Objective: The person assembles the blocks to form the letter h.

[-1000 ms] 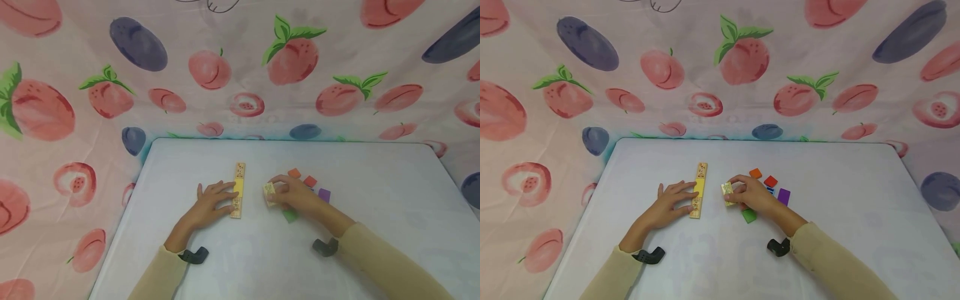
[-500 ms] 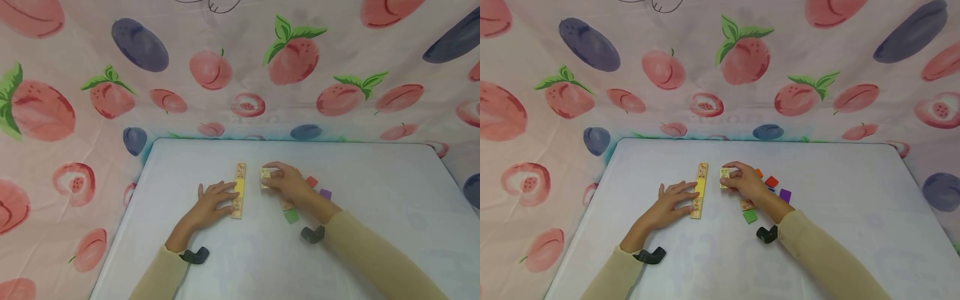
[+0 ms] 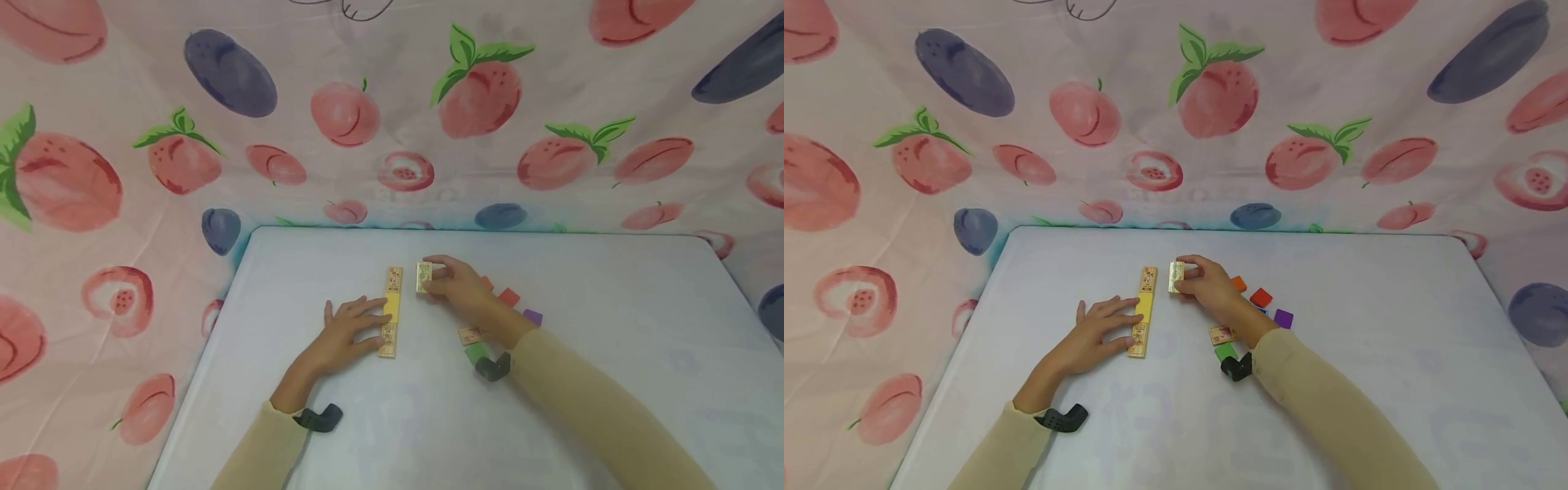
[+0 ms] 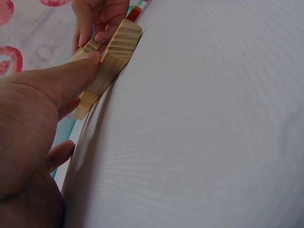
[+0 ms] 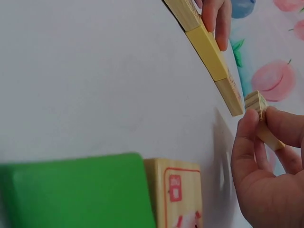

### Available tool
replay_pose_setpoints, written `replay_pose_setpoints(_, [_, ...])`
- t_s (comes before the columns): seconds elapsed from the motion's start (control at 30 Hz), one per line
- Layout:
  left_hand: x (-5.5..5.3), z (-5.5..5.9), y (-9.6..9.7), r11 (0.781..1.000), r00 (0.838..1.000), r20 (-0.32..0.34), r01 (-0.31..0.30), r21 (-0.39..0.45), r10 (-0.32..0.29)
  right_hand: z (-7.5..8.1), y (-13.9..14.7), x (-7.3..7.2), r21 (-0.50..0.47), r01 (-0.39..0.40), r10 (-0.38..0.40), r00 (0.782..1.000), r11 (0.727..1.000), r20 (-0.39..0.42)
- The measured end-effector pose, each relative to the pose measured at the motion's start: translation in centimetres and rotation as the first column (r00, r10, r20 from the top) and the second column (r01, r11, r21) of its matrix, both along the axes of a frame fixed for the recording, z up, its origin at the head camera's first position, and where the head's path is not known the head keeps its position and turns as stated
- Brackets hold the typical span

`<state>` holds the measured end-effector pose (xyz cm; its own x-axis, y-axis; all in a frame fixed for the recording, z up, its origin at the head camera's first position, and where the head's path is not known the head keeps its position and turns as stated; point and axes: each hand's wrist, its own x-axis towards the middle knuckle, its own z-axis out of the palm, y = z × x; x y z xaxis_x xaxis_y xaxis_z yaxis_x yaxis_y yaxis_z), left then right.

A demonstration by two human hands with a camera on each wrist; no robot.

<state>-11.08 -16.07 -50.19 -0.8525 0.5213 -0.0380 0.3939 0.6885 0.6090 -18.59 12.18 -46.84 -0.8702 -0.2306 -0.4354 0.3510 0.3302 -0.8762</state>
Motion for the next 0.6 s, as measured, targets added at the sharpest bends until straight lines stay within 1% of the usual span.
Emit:
replay_pose_setpoints(0.07, [0.0,0.0,0.0,1.000,1.000,0.003,-0.001,0.003,0.001,-0.1,-0.3,-0.3,-0.019,0.038,-0.038,0.999,0.999,0.009])
replay_pose_setpoints(0.13, [0.0,0.0,-0.1,1.000,1.000,0.002,-0.003,0.005,0.003,-0.1,-0.6,-0.5,-0.053,0.079,-0.079,0.997,0.995,0.005])
replay_pose_setpoints(0.17, [0.0,0.0,-0.1,1.000,1.000,0.000,-0.004,0.006,0.004,-0.2,-0.7,-0.7,-0.054,0.097,-0.097,0.995,0.994,-0.002])
replay_pose_setpoints(0.27, [0.0,-0.1,-0.1,1.000,1.000,-0.006,-0.006,0.006,0.006,-0.6,-1.1,-1.3,-0.042,0.139,-0.141,0.989,0.989,-0.045])
replay_pose_setpoints(0.33, [0.0,0.0,-0.2,1.000,1.000,-0.004,-0.005,0.003,0.005,-0.8,-1.4,-1.7,-0.007,0.161,-0.161,0.985,0.987,-0.069])
replay_pose_setpoints(0.5, [0.1,0.1,-0.2,1.000,1.000,-0.009,0.000,0.006,0.000,-1.0,-1.9,-2.4,0.051,0.194,-0.187,0.975,0.980,-0.115])
replay_pose_setpoints(0.6, [0.1,0.2,-0.1,1.000,1.000,-0.013,0.000,0.002,0.000,-1.1,-2.3,-2.8,0.062,0.212,-0.200,0.967,0.975,-0.158])
